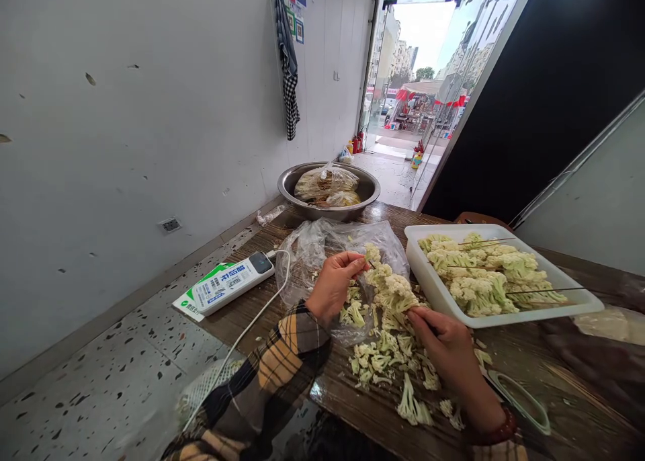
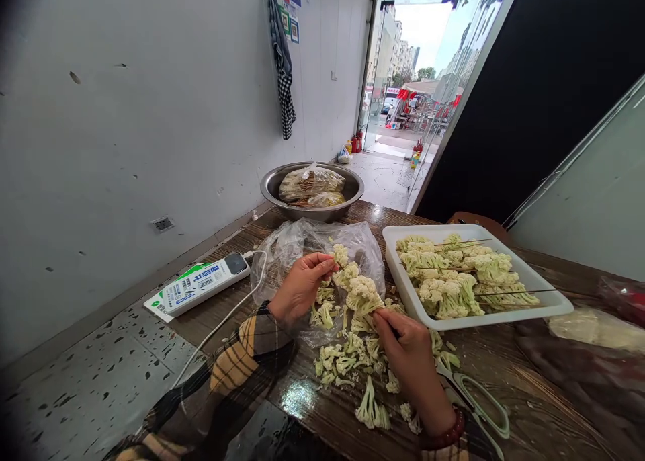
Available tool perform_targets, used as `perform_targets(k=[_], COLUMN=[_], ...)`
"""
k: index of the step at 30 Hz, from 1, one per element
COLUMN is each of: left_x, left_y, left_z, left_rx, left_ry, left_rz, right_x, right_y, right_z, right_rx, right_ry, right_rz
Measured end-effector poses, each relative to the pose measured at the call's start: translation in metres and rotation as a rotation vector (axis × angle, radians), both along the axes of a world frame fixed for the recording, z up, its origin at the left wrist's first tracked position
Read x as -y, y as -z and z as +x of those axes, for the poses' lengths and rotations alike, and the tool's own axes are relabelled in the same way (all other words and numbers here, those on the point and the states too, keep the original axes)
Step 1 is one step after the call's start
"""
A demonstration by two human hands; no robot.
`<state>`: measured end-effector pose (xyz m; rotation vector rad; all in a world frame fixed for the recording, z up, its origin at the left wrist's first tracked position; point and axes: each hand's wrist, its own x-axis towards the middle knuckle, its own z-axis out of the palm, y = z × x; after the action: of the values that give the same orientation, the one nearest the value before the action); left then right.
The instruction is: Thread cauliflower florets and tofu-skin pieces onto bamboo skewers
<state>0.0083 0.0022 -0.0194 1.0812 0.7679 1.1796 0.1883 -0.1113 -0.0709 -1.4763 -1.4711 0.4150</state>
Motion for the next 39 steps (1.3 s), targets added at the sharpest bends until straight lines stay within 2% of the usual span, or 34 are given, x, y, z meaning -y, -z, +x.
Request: perform_targets(k=[4, 12, 21, 28, 34, 39], left_x=[0.001, 0.002, 0.003, 0.004, 0.003, -0.002], left_y=[0.0, -0.002, -0.003, -0.003, 0.002, 0.0], left_z=[0.002, 0.001, 0.001, 0.003, 0.006, 0.002], left_rx=[-0.029, -0.104, -0.111, -0.159, -0.224, -0.061], left_ry=[-0.059, -0.116, -0.104, -0.06, 0.01, 0.054], left_rz=[0.066, 0.081, 0.083, 0.107, 0.12, 0.038], right_x=[0.0, 0.003, 0.001, 0.0, -0.005, -0.008], right_y=[0.0, -0.003, 0.002, -0.002, -0.004, -0.006], right_z=[-0.001, -0.006, -0.01, -0.012, -0.005, -0.003], right_rx=[0.013, -0.015, -0.074, -0.09, -0.296, -0.527], right_ry=[0.016, 0.006, 0.028, -0.003, -0.068, -0.202], right_rz=[-0.014, -0.046, -0.076, -0.081, -0.154, -0.254])
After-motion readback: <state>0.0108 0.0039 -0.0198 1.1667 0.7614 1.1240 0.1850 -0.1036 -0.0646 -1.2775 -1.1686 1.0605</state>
